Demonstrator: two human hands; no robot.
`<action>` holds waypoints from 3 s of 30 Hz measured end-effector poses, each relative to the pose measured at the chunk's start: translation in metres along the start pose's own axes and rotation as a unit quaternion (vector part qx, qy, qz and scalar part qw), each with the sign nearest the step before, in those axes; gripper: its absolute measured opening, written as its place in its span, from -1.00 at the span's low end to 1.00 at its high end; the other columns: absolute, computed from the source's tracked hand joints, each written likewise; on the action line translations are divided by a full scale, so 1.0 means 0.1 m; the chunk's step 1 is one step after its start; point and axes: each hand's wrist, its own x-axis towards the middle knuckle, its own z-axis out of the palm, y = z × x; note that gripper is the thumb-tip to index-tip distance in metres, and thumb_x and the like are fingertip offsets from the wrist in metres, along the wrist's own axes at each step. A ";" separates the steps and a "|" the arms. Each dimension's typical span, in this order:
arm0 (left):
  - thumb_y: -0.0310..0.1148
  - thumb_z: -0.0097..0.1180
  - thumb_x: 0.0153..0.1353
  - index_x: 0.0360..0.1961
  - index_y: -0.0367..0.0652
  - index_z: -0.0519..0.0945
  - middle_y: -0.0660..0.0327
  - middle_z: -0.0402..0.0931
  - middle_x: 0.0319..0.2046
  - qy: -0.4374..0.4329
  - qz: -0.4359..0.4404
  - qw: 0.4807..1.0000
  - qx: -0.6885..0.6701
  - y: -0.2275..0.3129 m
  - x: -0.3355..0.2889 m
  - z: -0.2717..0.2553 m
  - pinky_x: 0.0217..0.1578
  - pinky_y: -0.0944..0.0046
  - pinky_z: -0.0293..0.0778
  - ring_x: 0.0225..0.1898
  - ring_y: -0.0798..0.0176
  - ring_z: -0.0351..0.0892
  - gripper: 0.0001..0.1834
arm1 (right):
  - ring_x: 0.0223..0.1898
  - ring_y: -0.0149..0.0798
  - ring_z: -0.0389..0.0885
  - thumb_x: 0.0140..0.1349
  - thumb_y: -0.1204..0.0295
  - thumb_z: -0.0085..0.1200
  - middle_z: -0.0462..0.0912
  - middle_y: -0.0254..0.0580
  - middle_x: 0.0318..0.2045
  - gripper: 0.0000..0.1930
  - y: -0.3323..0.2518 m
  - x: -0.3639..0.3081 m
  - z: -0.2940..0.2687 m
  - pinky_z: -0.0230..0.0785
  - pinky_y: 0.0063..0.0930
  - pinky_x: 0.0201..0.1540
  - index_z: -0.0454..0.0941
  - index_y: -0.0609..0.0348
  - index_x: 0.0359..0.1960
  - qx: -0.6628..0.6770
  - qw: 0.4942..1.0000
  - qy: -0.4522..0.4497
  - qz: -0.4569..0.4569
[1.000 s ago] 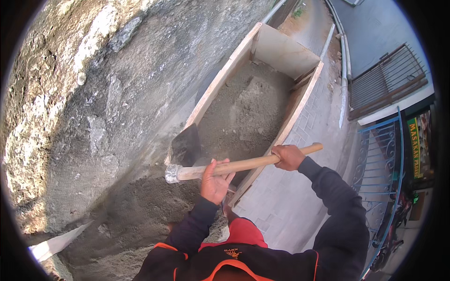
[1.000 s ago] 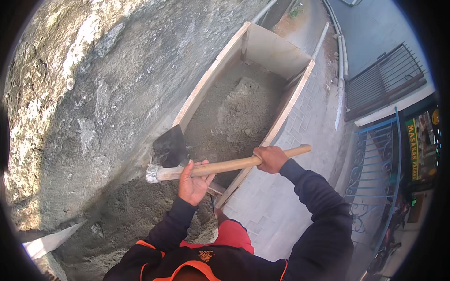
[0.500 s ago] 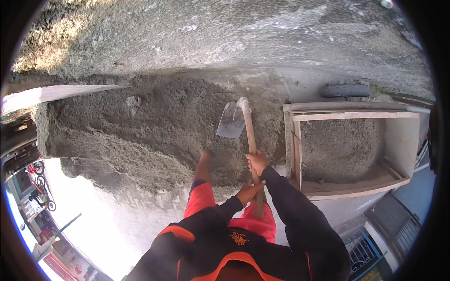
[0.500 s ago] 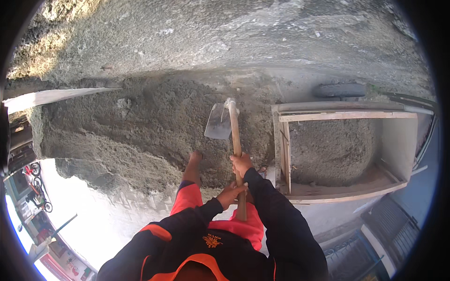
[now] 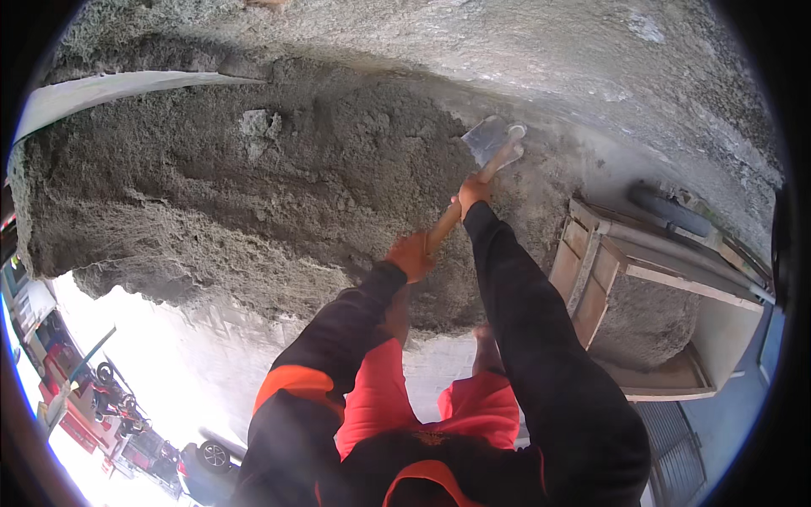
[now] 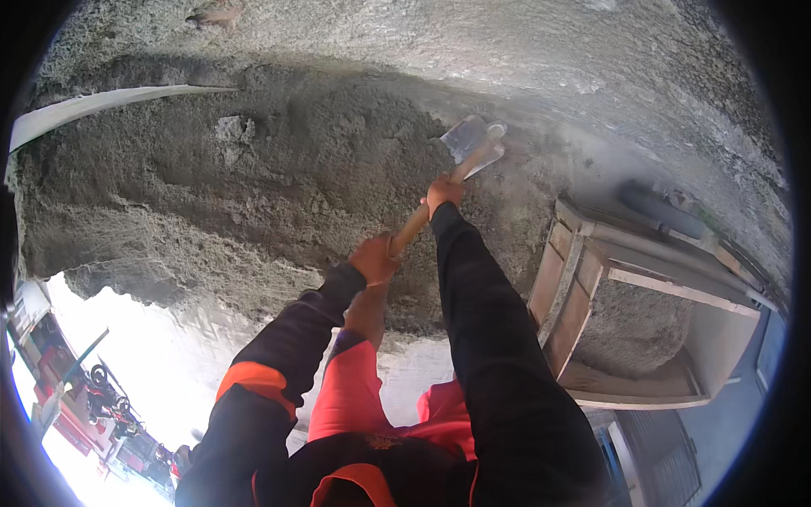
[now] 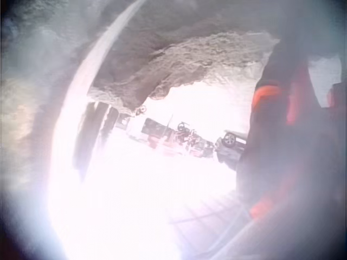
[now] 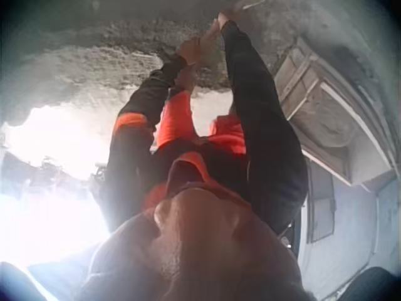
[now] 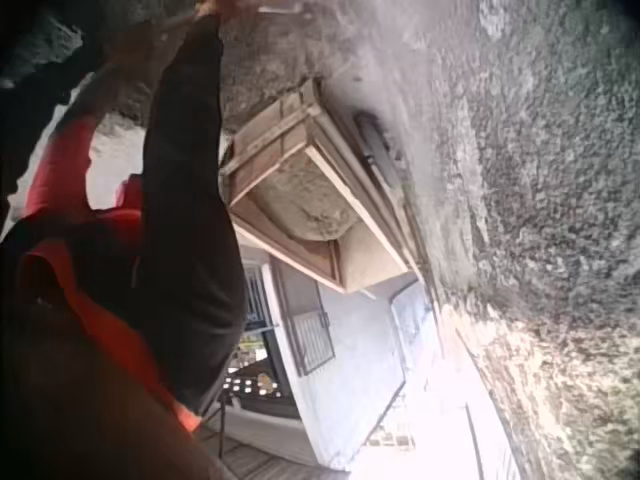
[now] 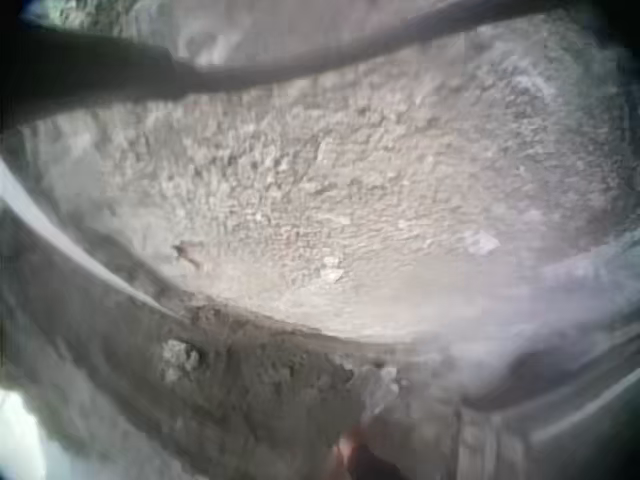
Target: The person uses a hoe to shovel wet sand from a pile into a wooden wheelbarrow, repeatedly pulling and lifting the material by hand.
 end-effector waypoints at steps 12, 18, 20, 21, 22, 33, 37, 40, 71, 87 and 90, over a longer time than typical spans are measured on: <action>-0.26 0.08 0.10 0.20 -0.24 0.20 -0.19 0.55 -0.15 -0.019 -0.185 0.977 -0.102 0.41 -1.07 0.49 -0.09 -0.14 0.46 -0.14 -0.34 0.55 -0.36 | -0.59 -0.07 0.54 0.36 0.10 -0.08 0.48 -0.07 -0.50 -0.61 0.71 -0.59 -0.20 0.53 -0.10 -0.49 0.39 0.24 -0.14 -0.142 0.973 -0.149 0.104; 0.00 0.02 0.22 0.06 -0.36 0.28 -0.28 0.54 -0.22 0.012 0.146 0.987 -0.073 0.49 -1.43 0.68 -0.12 -0.14 0.49 -0.21 -0.26 0.59 -0.37 | -0.62 -0.24 0.49 0.24 0.27 0.10 0.45 -0.17 -0.58 -0.72 0.65 -1.16 -0.94 0.42 -0.23 -0.61 0.44 0.29 -0.30 -0.180 0.963 -0.198 0.026; 0.22 -0.12 0.27 0.13 -0.37 0.23 -0.32 0.46 -0.03 -0.102 -0.312 0.773 -0.543 0.92 -1.46 0.44 -0.10 -0.23 0.47 -0.12 -0.24 0.55 -0.21 | -0.64 -0.26 0.48 0.19 0.33 0.12 0.47 -0.15 -0.59 -0.73 0.56 -1.46 -1.37 0.41 -0.27 -0.62 0.44 0.34 -0.32 -0.182 0.957 -0.226 -0.029; 0.22 -0.12 0.27 0.13 -0.37 0.23 -0.32 0.46 -0.03 -0.104 -0.305 0.782 -0.533 1.02 -1.47 0.44 -0.10 -0.23 0.47 -0.12 -0.24 0.55 -0.21 | -0.65 -0.27 0.49 0.14 0.36 0.13 0.48 -0.14 -0.60 -0.74 0.45 -1.68 -1.54 0.39 -0.30 -0.63 0.45 0.37 -0.34 -0.218 0.943 -0.248 -0.047; 0.26 -0.16 0.26 0.20 -0.40 0.17 -0.28 0.41 0.03 -0.078 -0.298 0.754 -0.580 1.10 -1.40 0.53 -0.08 -0.20 0.46 -0.05 -0.23 0.51 -0.14 | -0.65 -0.28 0.50 0.09 0.40 0.14 0.49 -0.12 -0.61 -0.75 0.35 -1.84 -1.80 0.38 -0.33 -0.64 0.45 0.40 -0.37 -0.252 0.931 -0.258 -0.063; 0.22 0.04 0.18 0.32 -0.30 0.01 -0.03 0.15 0.24 -0.066 -0.206 0.529 -0.821 3.31 -1.05 1.48 0.25 -0.18 0.15 0.26 -0.07 0.20 -0.04 | -0.24 0.08 0.62 0.04 0.28 0.12 0.61 0.10 -0.35 -0.58 -0.71 -3.00 -6.04 0.41 -0.11 -0.18 0.39 0.29 -0.12 -0.532 0.727 -0.332 -0.280; 0.13 0.18 0.12 0.20 -0.23 0.13 0.04 0.28 0.08 -0.171 -0.170 0.505 -0.829 5.22 -1.74 2.35 0.25 -0.18 0.16 0.20 -0.05 0.26 -0.15 | -0.29 0.20 0.55 0.04 0.30 0.12 0.55 0.13 -0.39 -0.55 -0.86 -3.64 -8.17 0.35 0.01 -0.25 0.33 0.16 -0.04 -0.557 0.729 -0.196 -0.346; 0.04 0.19 0.15 0.23 -0.30 0.08 0.05 0.26 0.15 -0.366 -0.154 0.418 -0.817 6.33 -2.02 3.03 0.36 -0.13 0.00 0.33 -0.05 0.09 -0.15 | -0.41 0.12 0.59 -0.12 0.38 0.14 0.57 -0.03 -0.58 -0.70 -0.86 -4.05 -9.58 0.39 0.01 -0.29 0.49 0.05 -0.26 -0.682 0.666 0.089 -0.288; -0.26 0.26 -0.04 -0.17 -0.36 0.43 -0.12 0.55 -0.42 -0.031 0.010 0.997 -0.074 1.52 -0.65 1.54 -0.32 -0.02 0.48 -0.33 -0.11 0.61 -0.52 | -0.69 -0.26 0.38 0.25 0.36 0.12 0.36 -0.25 -0.60 -0.81 0.43 -0.16 -2.34 0.26 -0.24 -0.66 0.40 0.21 -0.36 0.174 0.983 -0.038 0.049; -0.37 0.20 0.00 -0.07 -0.34 0.48 -0.17 0.55 -0.28 -0.106 0.020 0.991 0.073 0.02 0.93 -1.11 -0.25 -0.03 0.47 -0.26 -0.12 0.60 -0.55 | -0.48 -0.16 0.42 0.27 0.35 0.01 0.36 -0.14 -0.36 -0.73 -0.40 0.37 0.45 0.41 -0.13 -0.48 0.28 0.15 -0.09 0.277 0.960 -0.036 0.028; -0.35 0.20 -0.01 -0.03 -0.35 0.42 -0.22 0.56 -0.31 -0.004 0.018 0.996 0.085 -0.55 0.31 -1.19 -0.21 -0.07 0.50 -0.23 -0.23 0.59 -0.50 | -0.54 -0.18 0.42 0.31 0.32 -0.01 0.36 -0.18 -0.45 -0.77 -0.30 -0.28 1.02 0.39 -0.10 -0.52 0.31 0.13 -0.12 0.223 0.968 -0.098 0.056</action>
